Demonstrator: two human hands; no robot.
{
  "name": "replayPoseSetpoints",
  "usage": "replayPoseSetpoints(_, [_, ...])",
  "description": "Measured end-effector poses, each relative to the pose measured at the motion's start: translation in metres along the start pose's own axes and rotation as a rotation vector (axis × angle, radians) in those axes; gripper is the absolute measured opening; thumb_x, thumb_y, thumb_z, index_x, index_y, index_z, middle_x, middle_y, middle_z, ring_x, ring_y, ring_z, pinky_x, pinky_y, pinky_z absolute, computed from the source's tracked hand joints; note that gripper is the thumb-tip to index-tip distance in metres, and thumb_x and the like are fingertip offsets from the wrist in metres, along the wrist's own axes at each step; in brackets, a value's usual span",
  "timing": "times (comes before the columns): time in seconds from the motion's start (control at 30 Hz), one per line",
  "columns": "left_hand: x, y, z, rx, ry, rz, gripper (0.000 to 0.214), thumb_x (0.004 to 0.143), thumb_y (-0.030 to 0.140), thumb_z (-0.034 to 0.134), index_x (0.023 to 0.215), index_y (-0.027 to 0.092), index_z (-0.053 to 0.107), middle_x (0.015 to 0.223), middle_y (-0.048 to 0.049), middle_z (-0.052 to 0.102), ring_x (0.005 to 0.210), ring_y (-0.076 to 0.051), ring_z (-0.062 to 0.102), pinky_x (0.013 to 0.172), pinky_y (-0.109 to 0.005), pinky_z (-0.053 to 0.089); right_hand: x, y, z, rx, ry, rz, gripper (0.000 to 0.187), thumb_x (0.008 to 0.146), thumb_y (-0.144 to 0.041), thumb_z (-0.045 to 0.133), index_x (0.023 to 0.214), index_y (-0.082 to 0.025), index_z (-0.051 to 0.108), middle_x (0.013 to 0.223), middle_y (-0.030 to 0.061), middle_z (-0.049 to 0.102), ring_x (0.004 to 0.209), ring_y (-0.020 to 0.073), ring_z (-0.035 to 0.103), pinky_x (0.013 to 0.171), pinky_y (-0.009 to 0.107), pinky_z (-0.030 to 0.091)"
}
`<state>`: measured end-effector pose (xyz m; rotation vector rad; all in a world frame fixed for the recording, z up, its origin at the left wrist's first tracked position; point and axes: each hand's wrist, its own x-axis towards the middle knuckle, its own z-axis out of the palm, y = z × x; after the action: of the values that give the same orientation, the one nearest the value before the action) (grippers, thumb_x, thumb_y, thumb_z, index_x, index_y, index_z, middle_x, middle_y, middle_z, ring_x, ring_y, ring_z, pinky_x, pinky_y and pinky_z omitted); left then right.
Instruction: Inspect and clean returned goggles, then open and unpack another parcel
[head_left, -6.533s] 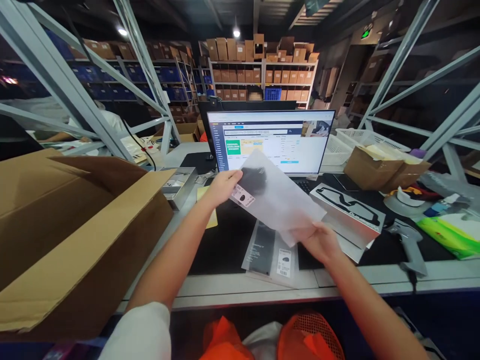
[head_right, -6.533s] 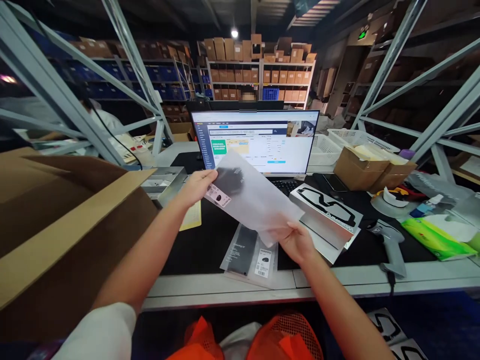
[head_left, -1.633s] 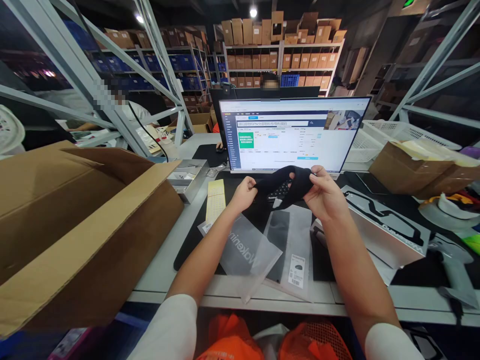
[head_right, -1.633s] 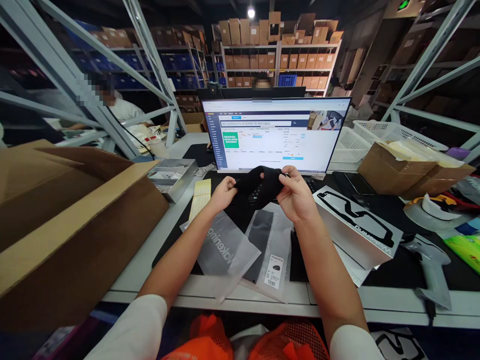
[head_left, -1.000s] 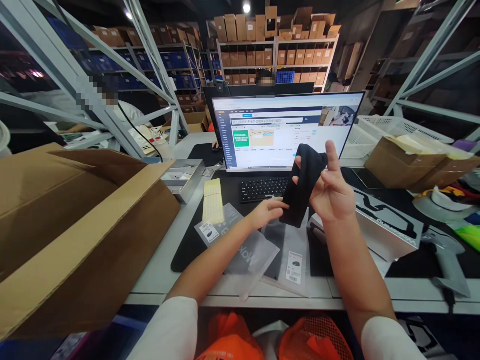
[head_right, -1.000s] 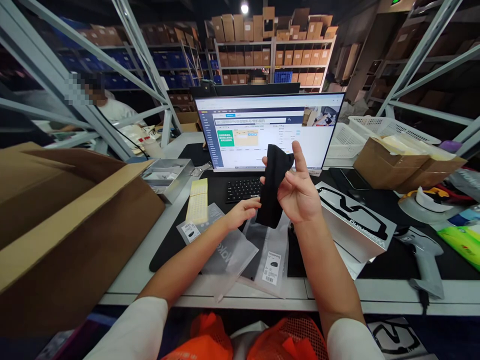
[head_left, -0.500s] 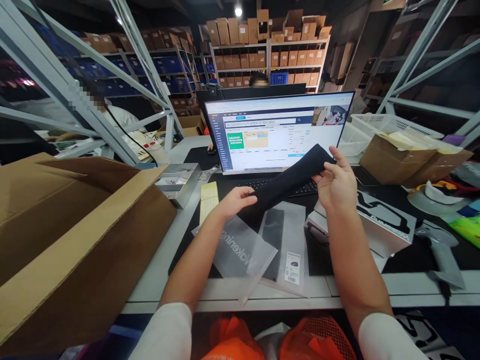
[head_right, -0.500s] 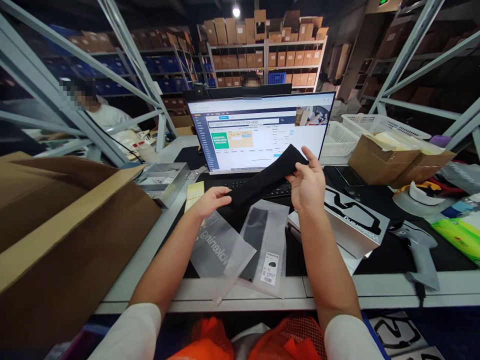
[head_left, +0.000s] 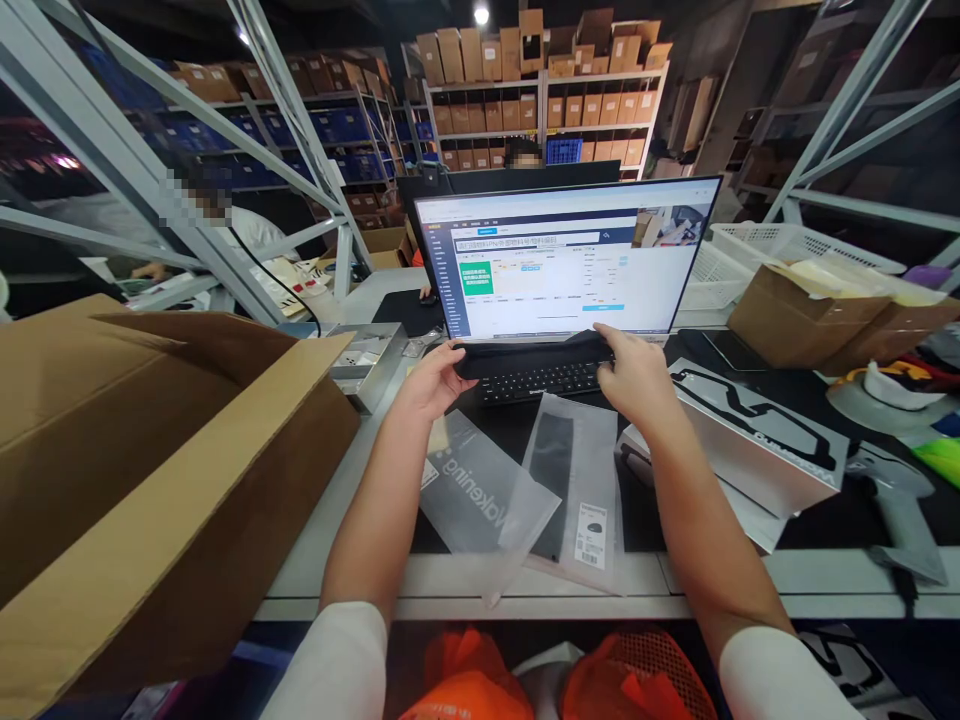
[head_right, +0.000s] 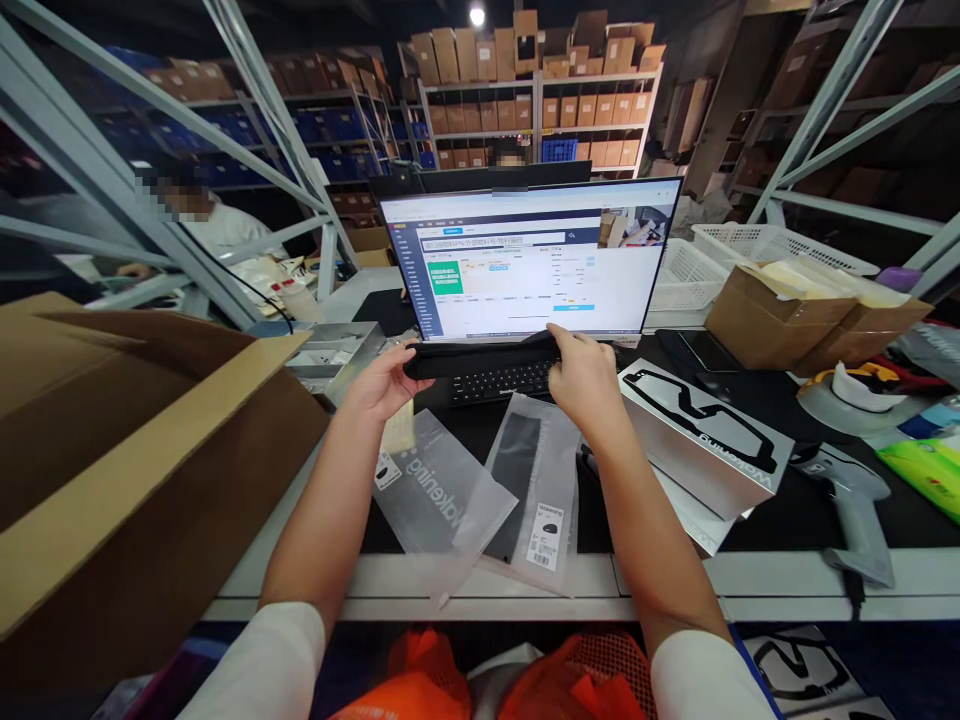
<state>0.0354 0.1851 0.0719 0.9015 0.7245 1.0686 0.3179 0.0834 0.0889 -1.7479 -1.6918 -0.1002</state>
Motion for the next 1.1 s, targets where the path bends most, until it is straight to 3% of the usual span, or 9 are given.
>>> replayPoseSetpoints(0.1, [0.004,0.003,-0.006,-0.070,0.038,-0.038,0.031,0.071,0.017,0.072,0.100,0.023,0.067,0.082,0.0025,0.070,0.063,-0.012,0.064,0.063,-0.029,0.055,0.002,0.001,0.011,-0.079,-0.020,-0.015,0.052,0.082,-0.011,0.051,0.131,-0.013,0.067,0.123,0.0174,0.070,0.117,0.0360,0.063,0.104,0.052,0.045])
replayPoseSetpoints(0.2, [0.006,0.004,-0.012,-0.080,0.028,-0.045,0.020,0.074,0.018,0.067,0.094,0.020,0.070,0.074,0.0007,0.068,0.063,-0.012,0.064,0.070,-0.032,0.057,0.003,0.003,0.018,-0.088,-0.076,0.073,0.034,0.084,-0.017,0.055,0.111,-0.020,0.076,0.102,0.0121,0.077,0.101,0.0332,0.069,0.093,0.045,0.050])
replayPoseSetpoints(0.4, [0.006,0.001,-0.016,0.064,-0.123,0.050,0.060,0.053,0.003,0.074,0.112,0.018,0.072,0.085,0.0000,0.069,0.079,-0.012,0.065,0.085,-0.030,0.055,0.004,0.003,0.010,0.166,-0.159,0.173,0.019,0.083,-0.029,0.063,0.093,-0.023,0.078,0.085,0.0049,0.076,0.080,0.0253,0.067,0.071,0.034,0.046])
replayPoseSetpoints(0.53, [0.014,-0.012,-0.014,0.289,0.002,0.151,0.056,0.043,0.005,0.084,0.097,0.016,0.072,0.089,-0.0018,0.071,0.080,-0.014,0.064,0.079,-0.028,0.053,0.005,0.002,0.004,0.327,-0.232,0.235,0.017,0.079,-0.032,0.063,0.082,-0.020,0.075,0.074,0.0026,0.072,0.072,0.0214,0.064,0.066,0.031,0.042])
replayPoseSetpoints(0.63, [0.020,-0.020,-0.017,0.426,0.051,0.203,0.040,0.048,0.018,0.091,0.082,0.015,0.071,0.078,-0.0010,0.068,0.072,-0.014,0.062,0.076,-0.029,0.053,0.006,0.004,0.005,0.416,-0.191,0.254,0.017,0.076,-0.031,0.063,0.083,-0.019,0.072,0.077,0.0028,0.073,0.073,0.0207,0.064,0.067,0.031,0.042])
replayPoseSetpoints(0.77, [0.025,-0.023,-0.026,0.533,0.051,0.252,0.037,0.070,0.050,0.082,0.069,0.016,0.068,0.070,-0.0018,0.062,0.070,-0.017,0.061,0.073,-0.031,0.053,0.005,0.006,0.008,0.446,-0.154,0.260,0.017,0.074,-0.032,0.064,0.085,-0.019,0.070,0.078,0.0028,0.073,0.070,0.0190,0.061,0.064,0.030,0.041])
replayPoseSetpoints(0.93, [0.030,-0.025,-0.027,0.526,0.152,0.454,0.031,0.075,0.043,0.079,0.065,0.018,0.066,0.094,-0.0062,0.071,0.105,-0.022,0.062,0.091,-0.028,0.049,0.004,0.000,0.006,0.453,-0.176,0.239,0.016,0.073,-0.032,0.066,0.082,-0.020,0.071,0.077,0.0030,0.072,0.077,0.0216,0.064,0.070,0.033,0.044])
replayPoseSetpoints(1.1, [0.027,-0.026,-0.013,0.225,0.145,0.326,0.040,0.068,0.053,0.082,0.073,0.017,0.065,0.075,-0.0044,0.068,0.093,-0.024,0.068,0.080,-0.033,0.055,0.003,-0.005,0.006,0.514,-0.157,0.225,0.023,0.073,-0.035,0.070,0.090,-0.020,0.073,0.080,0.0022,0.070,0.076,0.0197,0.062,0.070,0.032,0.044])
